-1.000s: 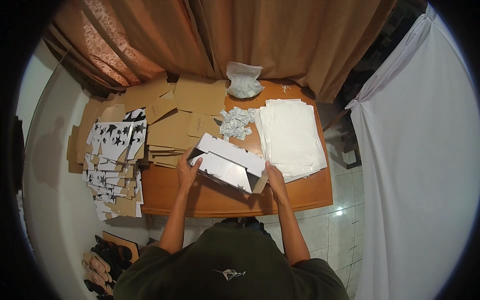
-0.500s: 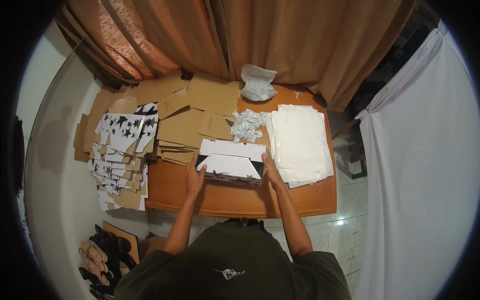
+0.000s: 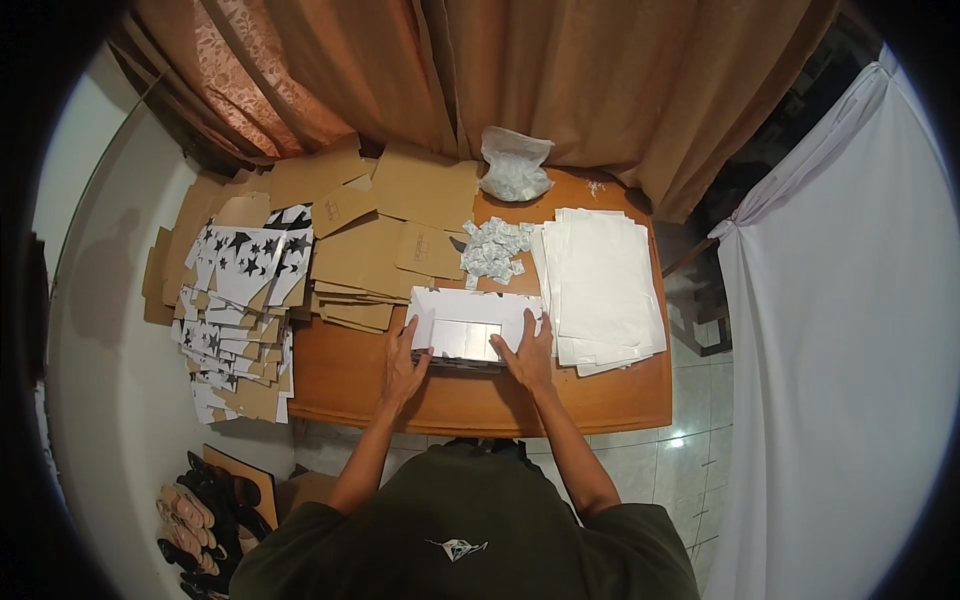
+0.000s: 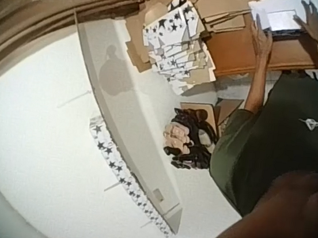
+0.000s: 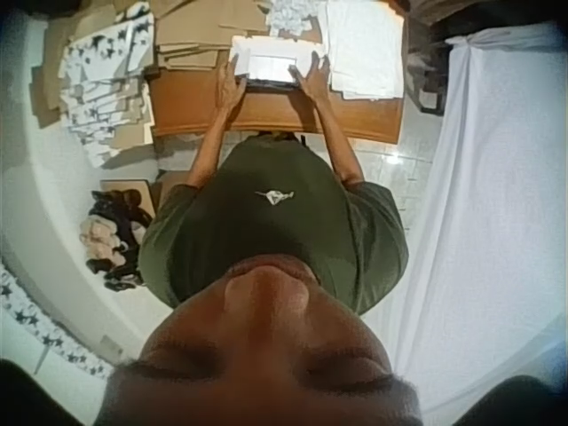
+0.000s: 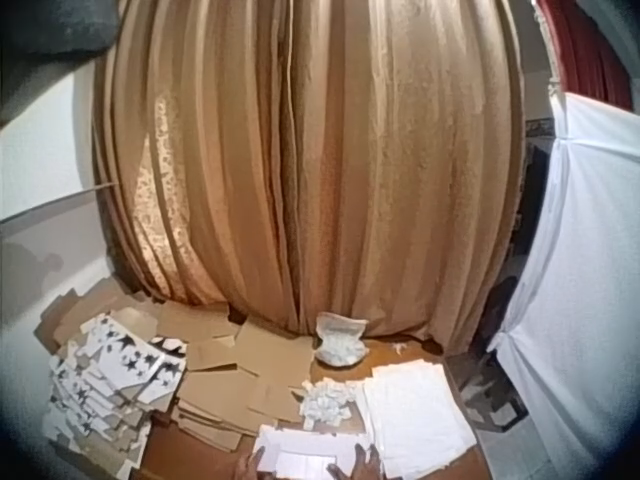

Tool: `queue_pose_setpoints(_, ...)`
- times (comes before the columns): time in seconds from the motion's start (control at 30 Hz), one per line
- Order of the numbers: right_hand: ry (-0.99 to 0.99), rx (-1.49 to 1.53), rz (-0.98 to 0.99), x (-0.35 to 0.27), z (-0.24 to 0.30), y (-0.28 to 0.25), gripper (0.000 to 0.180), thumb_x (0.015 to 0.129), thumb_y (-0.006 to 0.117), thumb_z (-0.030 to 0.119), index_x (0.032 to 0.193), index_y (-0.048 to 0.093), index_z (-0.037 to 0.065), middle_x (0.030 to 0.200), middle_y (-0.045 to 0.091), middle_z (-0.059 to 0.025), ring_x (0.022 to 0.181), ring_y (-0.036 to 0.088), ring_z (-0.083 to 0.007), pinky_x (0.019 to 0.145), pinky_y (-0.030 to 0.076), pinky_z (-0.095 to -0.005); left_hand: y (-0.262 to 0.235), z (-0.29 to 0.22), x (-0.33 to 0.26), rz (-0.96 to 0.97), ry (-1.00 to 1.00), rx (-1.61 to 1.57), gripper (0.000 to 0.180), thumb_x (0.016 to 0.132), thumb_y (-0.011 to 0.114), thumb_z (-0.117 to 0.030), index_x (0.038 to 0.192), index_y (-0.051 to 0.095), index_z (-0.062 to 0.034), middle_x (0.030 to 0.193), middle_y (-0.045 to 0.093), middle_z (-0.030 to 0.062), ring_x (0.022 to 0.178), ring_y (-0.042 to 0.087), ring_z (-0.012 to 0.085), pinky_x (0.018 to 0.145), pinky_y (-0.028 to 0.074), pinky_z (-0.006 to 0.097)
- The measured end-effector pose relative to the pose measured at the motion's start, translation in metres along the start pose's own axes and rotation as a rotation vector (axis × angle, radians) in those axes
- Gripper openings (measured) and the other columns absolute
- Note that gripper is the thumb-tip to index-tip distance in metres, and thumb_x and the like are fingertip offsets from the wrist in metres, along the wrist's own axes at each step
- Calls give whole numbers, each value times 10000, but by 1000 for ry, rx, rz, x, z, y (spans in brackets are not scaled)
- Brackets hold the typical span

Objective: Folding and assembling cardboard shoe boxes from flat sheets.

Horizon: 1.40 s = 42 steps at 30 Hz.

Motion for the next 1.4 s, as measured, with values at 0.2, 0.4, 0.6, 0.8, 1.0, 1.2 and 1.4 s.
queue_pose_setpoints(0.2,-242,-236,6,-11,15,-21,839,832,709,625,1445,500,91,1529,333,-260,1424,300,-469,1111,229,-713,-5,-19,10,51,131,233,664,926,653,-413,1486,471,-108,1612,279,203,1471,260,434,1159,189,658)
queue_pose_setpoints(0.4,-323,-180,101,-7,7,-16,801,819,725,603,1398,548,78,1458,480,-157,1389,372,-408,1117,303,-632,27,-30,37,230,170,304,694,940,591,-540,1469,487,-104,1618,300,171,1514,199,415,1138,99,747)
queue_pose_setpoints(0.6,-409,-195,92,0,6,-22,762,830,728,563,1355,579,32,1462,512,-131,1322,430,-416,1103,379,-516,51,-53,39,381,182,408,537,969,527,-574,1475,488,-400,1589,309,235,1475,173,545,1097,67,799)
queue_pose_setpoints(0.8,-417,-135,194,0,1,-27,739,828,753,518,1351,573,27,1438,540,-119,1318,421,-433,1109,377,-514,57,-44,33,315,204,369,520,981,521,-555,1474,501,-392,1595,289,242,1485,149,542,1092,50,802)
queue_pose_setpoints(1.0,-373,9,268,3,2,-39,703,826,761,502,1332,592,43,1388,569,-112,1303,418,-439,1106,387,-513,61,-42,31,406,217,459,473,1013,479,-518,1473,497,-412,1610,259,237,1496,85,544,1085,27,809)
queue_pose_setpoints(1.2,-408,-109,290,5,5,-37,702,815,763,511,1309,610,37,1402,556,-90,1293,420,-437,1091,390,-518,66,-40,30,336,220,442,495,1012,446,-557,1474,503,-388,1627,235,215,1503,48,533,1084,27,811)
queue_pose_setpoints(1.4,-455,-136,275,3,9,-32,673,851,735,495,1320,609,29,1477,466,-117,1322,400,-420,1102,366,-522,62,-40,34,346,205,441,516,1005,448,-572,1479,500,-375,1626,240,209,1501,58,537,1085,30,809)
Point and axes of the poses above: each hand's wrist, its own x-axis towards the middle knuckle, its own y-axis out of the palm, z = x × y, the point moved 3 cm from there along x, towards the middle knuckle
